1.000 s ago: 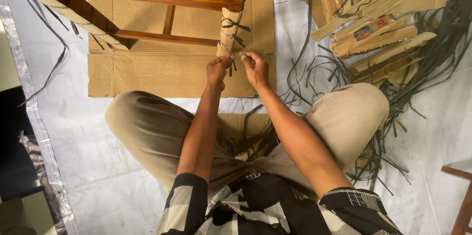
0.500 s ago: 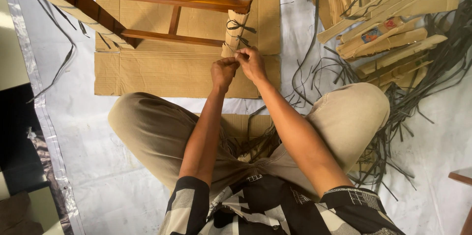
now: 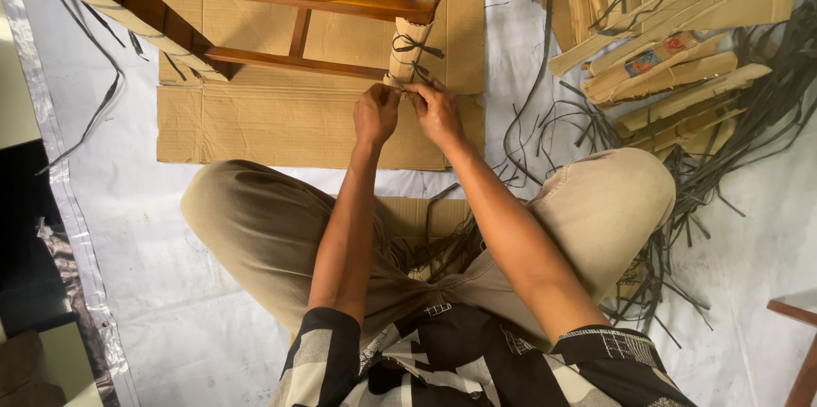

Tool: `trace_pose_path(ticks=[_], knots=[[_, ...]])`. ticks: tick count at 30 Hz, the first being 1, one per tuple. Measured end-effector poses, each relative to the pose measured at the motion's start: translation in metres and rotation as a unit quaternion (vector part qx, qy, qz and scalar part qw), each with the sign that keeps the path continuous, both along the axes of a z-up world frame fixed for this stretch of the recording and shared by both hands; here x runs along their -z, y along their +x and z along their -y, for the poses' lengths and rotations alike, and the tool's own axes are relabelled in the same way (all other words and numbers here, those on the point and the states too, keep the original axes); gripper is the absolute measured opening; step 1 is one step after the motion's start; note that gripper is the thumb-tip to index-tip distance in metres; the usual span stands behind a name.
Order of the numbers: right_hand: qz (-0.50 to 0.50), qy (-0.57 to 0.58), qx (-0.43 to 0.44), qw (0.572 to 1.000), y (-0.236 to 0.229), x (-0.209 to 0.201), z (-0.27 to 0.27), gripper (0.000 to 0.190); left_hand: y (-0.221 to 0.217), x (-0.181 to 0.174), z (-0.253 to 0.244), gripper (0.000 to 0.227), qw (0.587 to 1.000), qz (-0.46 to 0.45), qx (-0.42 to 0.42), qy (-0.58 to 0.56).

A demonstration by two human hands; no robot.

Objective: Wrapping protective cardboard around furniture legs and securing them with plastic ties.

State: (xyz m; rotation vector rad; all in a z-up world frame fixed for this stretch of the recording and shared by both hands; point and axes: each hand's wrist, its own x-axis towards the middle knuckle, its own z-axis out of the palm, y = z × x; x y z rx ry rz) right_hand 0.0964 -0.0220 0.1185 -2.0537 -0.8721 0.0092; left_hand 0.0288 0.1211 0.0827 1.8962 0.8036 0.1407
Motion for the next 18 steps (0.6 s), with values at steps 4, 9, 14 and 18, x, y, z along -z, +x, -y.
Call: trace_pose_path(ticks=[4,9,14,18], knots=[[0.015,-0.001,0.031,0.999,-0.001,0.009,-0.002,0.013,0.003,0.003,0.012,0.032,0.999,0.032,-0.020,-0.030],[0.011,0.023,0.065,0.998,-0.002,0.007,-0.006,0.009,0.015,-0.010,0.029,0.035,0.953,0.125,-0.136,-0.241],[-0.009,0.007,0.088,0.996,-0.005,0.015,-0.009,0.006,0.014,-0.005,0.029,0.038,0.905,0.105,-0.172,-0.375],[-0.112,0.042,0.129,0.984,-0.006,0.019,-0.015,0.007,0.012,0.007,0.029,0.030,0.881,0.146,-0.162,-0.419]])
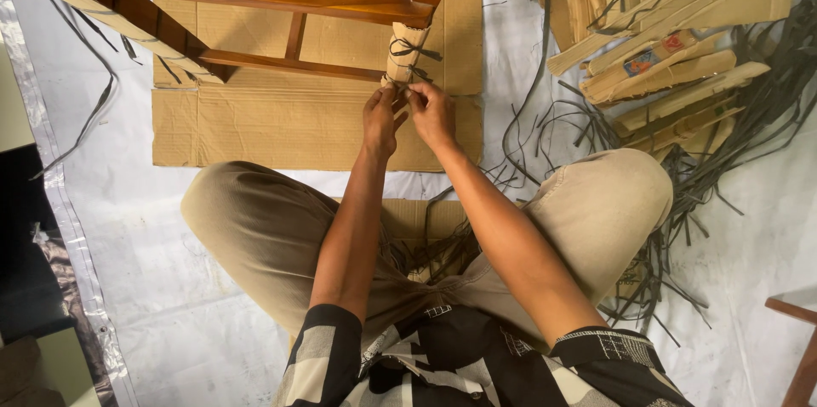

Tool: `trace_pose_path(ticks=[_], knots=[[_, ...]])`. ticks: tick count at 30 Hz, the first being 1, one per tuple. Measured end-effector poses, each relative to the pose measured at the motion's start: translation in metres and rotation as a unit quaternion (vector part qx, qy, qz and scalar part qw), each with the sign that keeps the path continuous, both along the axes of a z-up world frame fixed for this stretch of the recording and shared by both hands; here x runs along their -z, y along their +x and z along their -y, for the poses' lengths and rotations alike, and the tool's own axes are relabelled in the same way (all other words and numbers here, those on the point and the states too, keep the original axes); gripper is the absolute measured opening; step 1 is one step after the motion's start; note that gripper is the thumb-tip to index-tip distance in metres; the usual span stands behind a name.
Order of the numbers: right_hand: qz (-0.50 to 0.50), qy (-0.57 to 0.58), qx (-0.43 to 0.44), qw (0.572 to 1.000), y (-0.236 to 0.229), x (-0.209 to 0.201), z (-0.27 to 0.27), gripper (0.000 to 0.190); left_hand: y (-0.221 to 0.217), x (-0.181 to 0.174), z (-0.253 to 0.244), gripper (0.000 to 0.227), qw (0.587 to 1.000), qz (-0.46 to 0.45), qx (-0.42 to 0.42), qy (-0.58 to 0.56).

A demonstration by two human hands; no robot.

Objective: Wrapping protective cardboard around furniture legs and securing them with plastic ties.

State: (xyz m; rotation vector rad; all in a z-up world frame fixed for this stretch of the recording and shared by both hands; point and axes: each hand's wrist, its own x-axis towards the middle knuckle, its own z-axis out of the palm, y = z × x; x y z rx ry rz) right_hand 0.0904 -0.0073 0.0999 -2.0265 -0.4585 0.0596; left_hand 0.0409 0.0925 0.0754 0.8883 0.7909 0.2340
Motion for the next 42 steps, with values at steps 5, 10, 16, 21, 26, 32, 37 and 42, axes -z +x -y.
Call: trace_pose_path(ticks=[5,10,16,21,26,32,37,42], knots=[[-0.073,0.020,0.037,0.996,0.005,0.021,-0.004,0.011,0.001,0.015,-0.002,0.031,1.000,-0.005,-0.003,-0.016],[-0.008,0.002,0.012,1.000,-0.001,0.004,-0.003,0.011,-0.001,-0.002,-0.001,0.015,1.000,-0.005,0.001,-0.011],[0.023,0.005,-0.023,0.999,-0.004,-0.002,0.005,0.012,-0.004,0.000,0.004,0.019,0.996,0.009,0.011,0.091],[0.059,-0.016,-0.025,0.998,-0.004,0.006,0.004,0.015,-0.002,0.019,0.002,0.021,0.998,0.019,0.007,0.051],[0.057,-0.019,0.003,0.998,-0.005,0.010,0.001,0.020,-0.001,0.020,0.002,0.014,1.000,0.020,0.000,0.024],[0.059,-0.031,0.007,0.998,-0.005,0.005,0.003,0.020,-0.002,0.014,0.003,0.008,1.000,0.007,-0.002,0.020],[0.082,-0.035,-0.004,0.996,-0.005,0.007,0.002,0.016,-0.001,0.024,0.003,0.007,1.000,0.006,0.003,0.027],[0.086,-0.028,-0.040,0.995,0.000,0.009,0.004,0.014,-0.003,0.023,0.004,0.021,0.996,0.013,-0.008,0.093]])
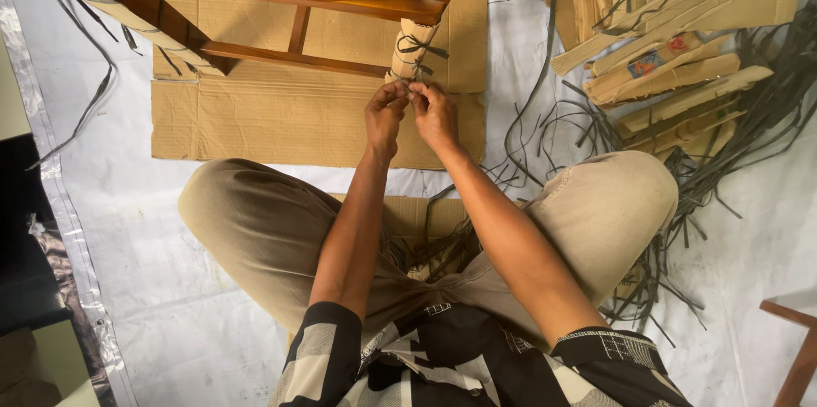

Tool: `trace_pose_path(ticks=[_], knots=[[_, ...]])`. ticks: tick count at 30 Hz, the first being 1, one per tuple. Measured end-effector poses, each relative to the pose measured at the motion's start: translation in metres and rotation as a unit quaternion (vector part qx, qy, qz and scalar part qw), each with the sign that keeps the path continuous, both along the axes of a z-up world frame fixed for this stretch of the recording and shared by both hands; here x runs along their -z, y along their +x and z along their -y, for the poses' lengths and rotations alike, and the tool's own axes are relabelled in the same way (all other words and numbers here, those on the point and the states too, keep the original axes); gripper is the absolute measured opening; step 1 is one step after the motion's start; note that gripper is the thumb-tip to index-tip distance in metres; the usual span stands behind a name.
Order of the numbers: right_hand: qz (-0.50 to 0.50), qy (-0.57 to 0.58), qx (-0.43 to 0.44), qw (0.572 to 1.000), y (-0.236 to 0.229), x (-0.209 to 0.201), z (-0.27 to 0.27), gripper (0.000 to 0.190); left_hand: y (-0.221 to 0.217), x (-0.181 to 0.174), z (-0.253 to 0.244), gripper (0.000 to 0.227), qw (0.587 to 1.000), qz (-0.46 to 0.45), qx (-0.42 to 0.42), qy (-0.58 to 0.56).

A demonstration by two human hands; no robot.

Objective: Wrapping protective cardboard around furniture legs and securing them with plastic ties.

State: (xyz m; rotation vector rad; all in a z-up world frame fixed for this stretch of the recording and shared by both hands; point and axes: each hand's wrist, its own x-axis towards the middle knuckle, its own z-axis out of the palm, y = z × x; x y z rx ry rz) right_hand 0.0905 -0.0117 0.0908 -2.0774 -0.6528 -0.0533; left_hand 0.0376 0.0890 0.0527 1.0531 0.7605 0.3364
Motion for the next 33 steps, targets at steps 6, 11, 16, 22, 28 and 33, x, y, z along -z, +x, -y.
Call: trace_pose_path(ticks=[6,11,16,22,28,33], knots=[[-0.035,0.030,-0.025,0.999,0.000,0.000,0.003,0.015,-0.010,-0.007,-0.003,0.021,0.977,-0.008,0.042,0.211],[-0.044,0.038,-0.033,0.998,-0.003,-0.015,0.006,0.014,-0.012,-0.005,-0.009,0.008,0.941,-0.058,0.052,0.328],[-0.023,0.029,-0.031,0.999,0.001,-0.013,0.008,0.019,-0.017,-0.022,-0.011,0.012,0.923,-0.073,0.078,0.371],[0.052,-0.022,0.013,0.998,0.011,-0.009,0.012,0.014,-0.018,-0.042,-0.014,0.007,0.896,-0.129,0.090,0.414],[0.049,-0.099,0.054,0.992,0.018,-0.018,0.011,0.007,-0.013,-0.042,-0.021,0.010,0.883,-0.177,0.083,0.426],[0.069,-0.131,0.068,0.987,0.028,-0.009,0.007,0.007,-0.012,-0.041,-0.020,0.010,0.871,-0.205,0.089,0.437]])
